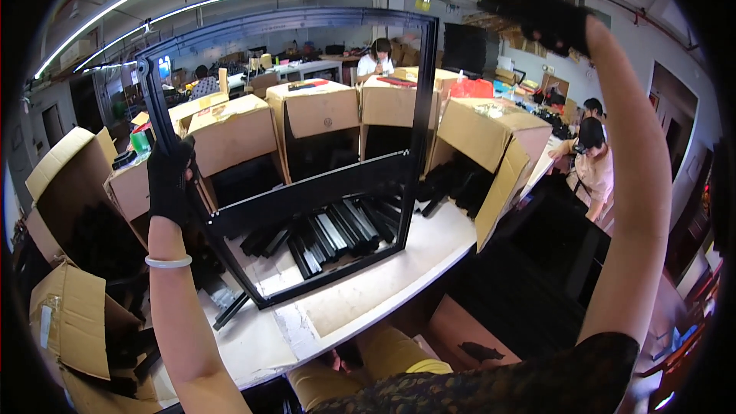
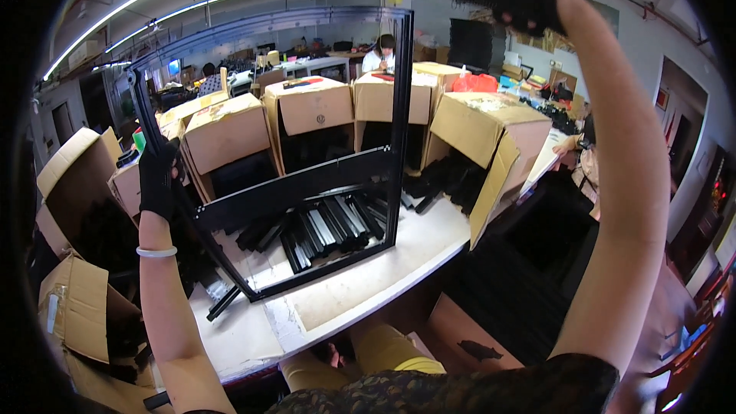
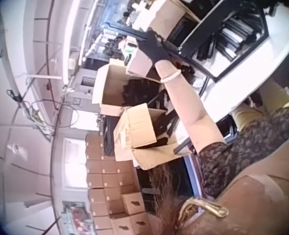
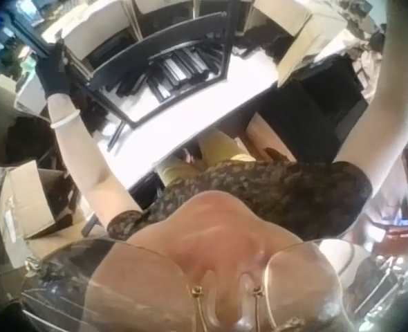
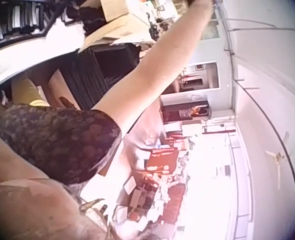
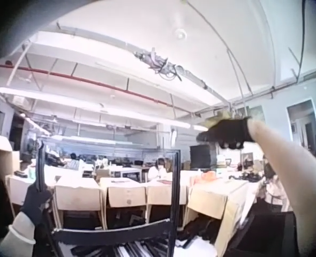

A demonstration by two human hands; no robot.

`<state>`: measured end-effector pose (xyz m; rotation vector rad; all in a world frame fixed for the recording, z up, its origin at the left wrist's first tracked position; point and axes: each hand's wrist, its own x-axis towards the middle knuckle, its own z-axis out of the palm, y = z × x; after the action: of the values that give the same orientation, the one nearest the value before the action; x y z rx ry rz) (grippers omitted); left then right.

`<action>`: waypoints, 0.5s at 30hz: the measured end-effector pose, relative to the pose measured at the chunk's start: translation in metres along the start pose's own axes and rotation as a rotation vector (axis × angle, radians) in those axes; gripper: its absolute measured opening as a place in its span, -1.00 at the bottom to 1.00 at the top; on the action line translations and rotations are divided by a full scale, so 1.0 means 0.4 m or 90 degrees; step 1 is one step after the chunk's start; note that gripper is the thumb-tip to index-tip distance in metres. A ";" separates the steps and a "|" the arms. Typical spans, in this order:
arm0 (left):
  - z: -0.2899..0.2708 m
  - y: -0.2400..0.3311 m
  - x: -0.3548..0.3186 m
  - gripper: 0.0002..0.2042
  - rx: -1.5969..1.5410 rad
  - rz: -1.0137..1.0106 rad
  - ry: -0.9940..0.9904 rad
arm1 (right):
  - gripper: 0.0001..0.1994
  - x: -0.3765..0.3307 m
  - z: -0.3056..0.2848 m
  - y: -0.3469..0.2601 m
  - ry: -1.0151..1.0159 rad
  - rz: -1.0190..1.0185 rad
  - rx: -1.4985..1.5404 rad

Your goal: The recorder is assembling black plastic frames by connecting separate long and short pieces together at a workbench.

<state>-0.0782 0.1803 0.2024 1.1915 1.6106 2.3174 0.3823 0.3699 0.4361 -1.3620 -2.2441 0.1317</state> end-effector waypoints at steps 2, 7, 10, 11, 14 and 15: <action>-0.015 0.002 -0.007 -0.85 -0.007 0.027 -0.012 | -0.45 0.097 -0.006 0.100 0.076 -0.054 0.193; -0.009 0.012 -0.010 -0.83 0.019 0.014 -0.010 | -0.57 0.131 0.055 0.186 -0.011 -0.056 0.129; -0.031 -0.053 -0.044 -0.85 0.058 -0.014 -0.016 | -0.57 -0.011 0.085 0.005 -0.017 0.041 0.070; -0.029 -0.091 -0.088 -0.85 0.045 0.022 -0.005 | -0.57 -0.023 0.136 -0.002 -0.049 0.051 0.076; -0.120 -0.295 -0.161 -0.72 0.049 0.032 -0.032 | -0.57 -0.073 0.284 0.003 -0.152 0.057 0.189; -0.073 -0.280 -0.198 -0.73 -0.008 -0.048 -0.022 | -0.57 -0.091 0.329 0.030 -0.181 0.075 0.220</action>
<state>-0.0804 0.1708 0.0624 1.1413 1.5978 2.2464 0.3440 0.3676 0.3045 -1.3489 -2.2262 0.7606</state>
